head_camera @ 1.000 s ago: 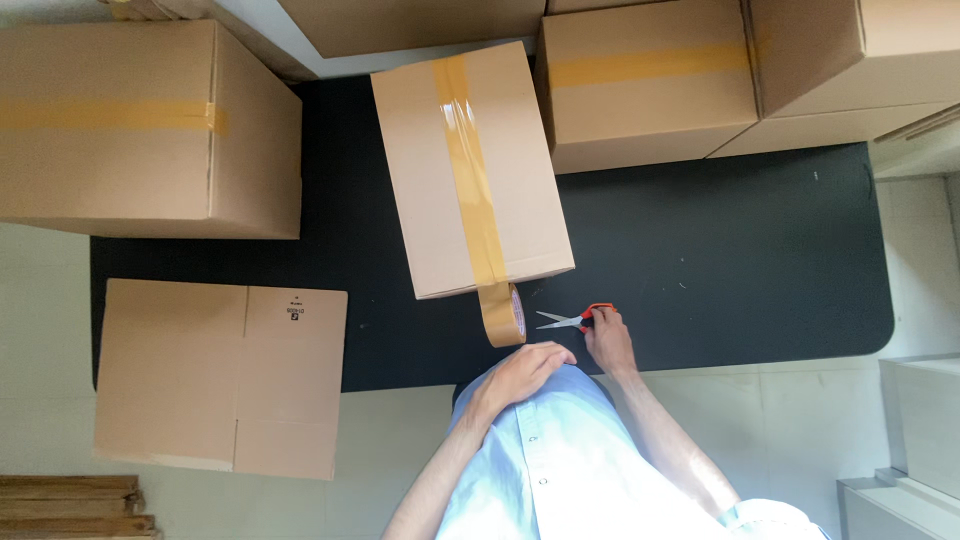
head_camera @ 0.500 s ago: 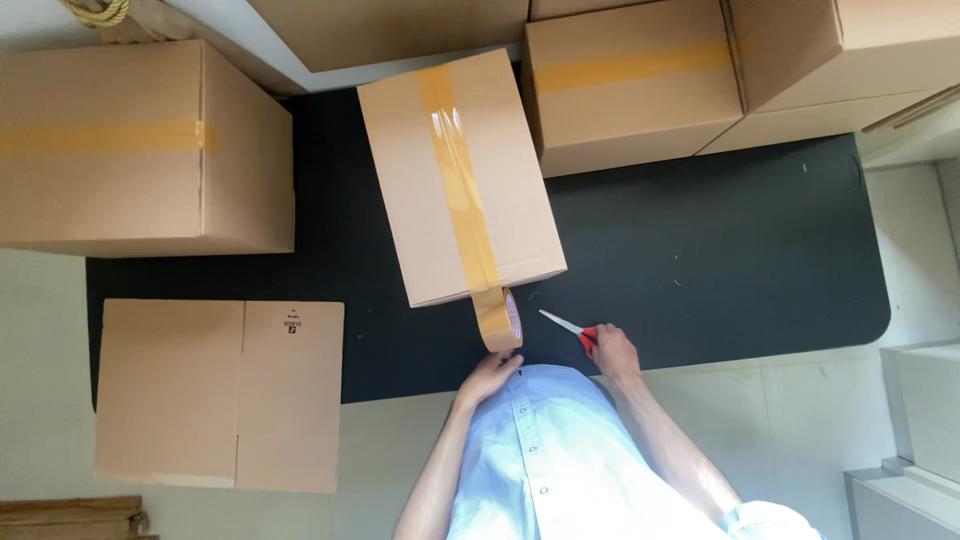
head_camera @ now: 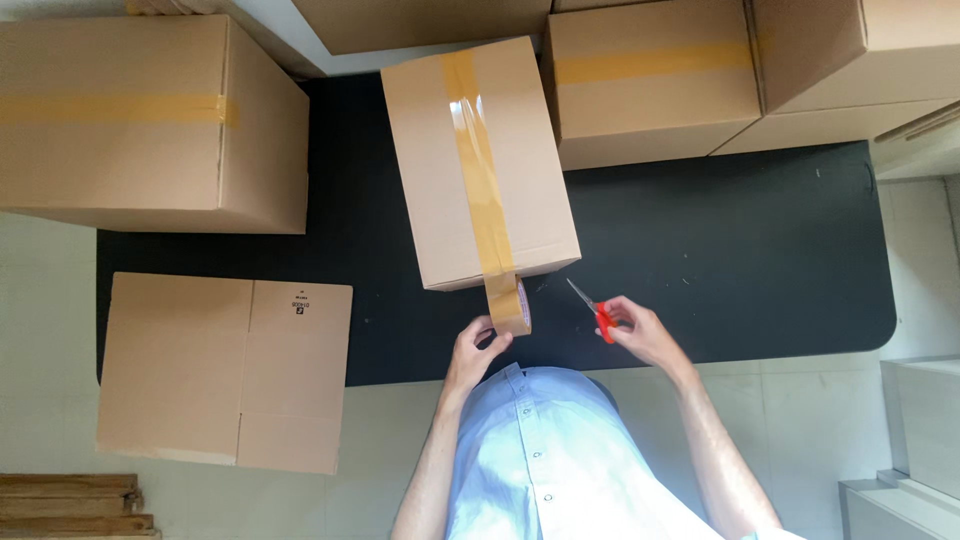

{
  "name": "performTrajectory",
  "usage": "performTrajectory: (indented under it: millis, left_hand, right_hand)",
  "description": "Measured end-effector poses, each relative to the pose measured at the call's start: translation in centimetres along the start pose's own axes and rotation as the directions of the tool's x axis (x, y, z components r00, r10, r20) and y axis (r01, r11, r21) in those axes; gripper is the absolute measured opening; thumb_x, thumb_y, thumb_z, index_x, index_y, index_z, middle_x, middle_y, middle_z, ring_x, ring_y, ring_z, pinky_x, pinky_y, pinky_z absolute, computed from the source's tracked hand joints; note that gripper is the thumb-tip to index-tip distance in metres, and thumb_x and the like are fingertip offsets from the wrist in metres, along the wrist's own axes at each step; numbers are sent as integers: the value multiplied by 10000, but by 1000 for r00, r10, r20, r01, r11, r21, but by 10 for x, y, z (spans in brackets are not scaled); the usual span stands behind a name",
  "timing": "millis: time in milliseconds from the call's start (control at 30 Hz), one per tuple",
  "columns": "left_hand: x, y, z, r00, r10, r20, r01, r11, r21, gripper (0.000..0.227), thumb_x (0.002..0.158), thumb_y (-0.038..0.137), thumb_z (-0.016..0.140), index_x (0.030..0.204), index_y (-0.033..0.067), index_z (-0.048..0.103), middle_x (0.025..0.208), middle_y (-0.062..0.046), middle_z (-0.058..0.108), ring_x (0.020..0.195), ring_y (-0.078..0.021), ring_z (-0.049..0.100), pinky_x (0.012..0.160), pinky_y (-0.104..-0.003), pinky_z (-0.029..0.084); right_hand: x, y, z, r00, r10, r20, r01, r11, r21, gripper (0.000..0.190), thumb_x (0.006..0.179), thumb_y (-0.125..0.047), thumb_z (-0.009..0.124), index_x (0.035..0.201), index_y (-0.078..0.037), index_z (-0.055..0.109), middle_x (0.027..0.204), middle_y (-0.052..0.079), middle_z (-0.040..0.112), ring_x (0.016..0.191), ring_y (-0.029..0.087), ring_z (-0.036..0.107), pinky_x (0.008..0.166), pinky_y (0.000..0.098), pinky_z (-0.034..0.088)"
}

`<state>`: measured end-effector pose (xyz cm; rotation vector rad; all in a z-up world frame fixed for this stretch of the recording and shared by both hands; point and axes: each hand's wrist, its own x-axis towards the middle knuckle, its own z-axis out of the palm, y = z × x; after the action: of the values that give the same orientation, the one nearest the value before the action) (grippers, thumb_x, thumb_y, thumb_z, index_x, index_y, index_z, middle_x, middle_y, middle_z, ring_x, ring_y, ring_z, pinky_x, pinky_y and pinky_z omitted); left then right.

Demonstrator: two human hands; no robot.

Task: The person seals cardboard boxes using a handheld tape roll and scissors, pressing the tape down by hand and folding the box flaps together before applying tape.

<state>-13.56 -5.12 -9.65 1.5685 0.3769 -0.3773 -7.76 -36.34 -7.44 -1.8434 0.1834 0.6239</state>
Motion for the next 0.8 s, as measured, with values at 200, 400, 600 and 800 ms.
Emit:
performTrajectory:
  millis: [200,400,600,800]
  left_hand:
    - [-9,26,21,1000,3,-15,-5,990,-140,745,958,530,685,1418,-33,521,1393,-279,581,1370,-387,519,1160,-515,389]
    - [-25,56,26,998,43,38,-36,986,-164,719,1033,441,593,1517,-56,405,1444,-309,530,1351,-392,531,1130,-497,429]
    - [-8,0,28,994,100,42,-89,973,-213,623,1046,351,616,1495,-52,460,1351,-275,613,1286,-319,576,1047,-461,498]
    - [-29,28,26,994,104,24,-98,979,-179,590,1039,365,612,1448,-50,518,1309,-282,641,1264,-332,596,1023,-447,510]
  right_hand:
    - [2,-82,-20,951,90,297,-31,979,-199,670,609,-109,991,1192,-17,674,1010,160,739,1009,252,686,913,384,604]
    - [14,-156,-36,890,240,388,40,806,-590,629,677,-328,939,1196,-40,730,995,158,801,944,254,767,879,382,606]
    - [40,-174,-27,842,317,436,156,631,-760,711,706,-527,904,1218,-60,744,1024,141,791,983,258,751,946,376,564]
    - [51,-181,-10,816,384,432,190,528,-828,670,710,-606,867,1159,-116,778,988,63,791,919,202,747,849,322,573]
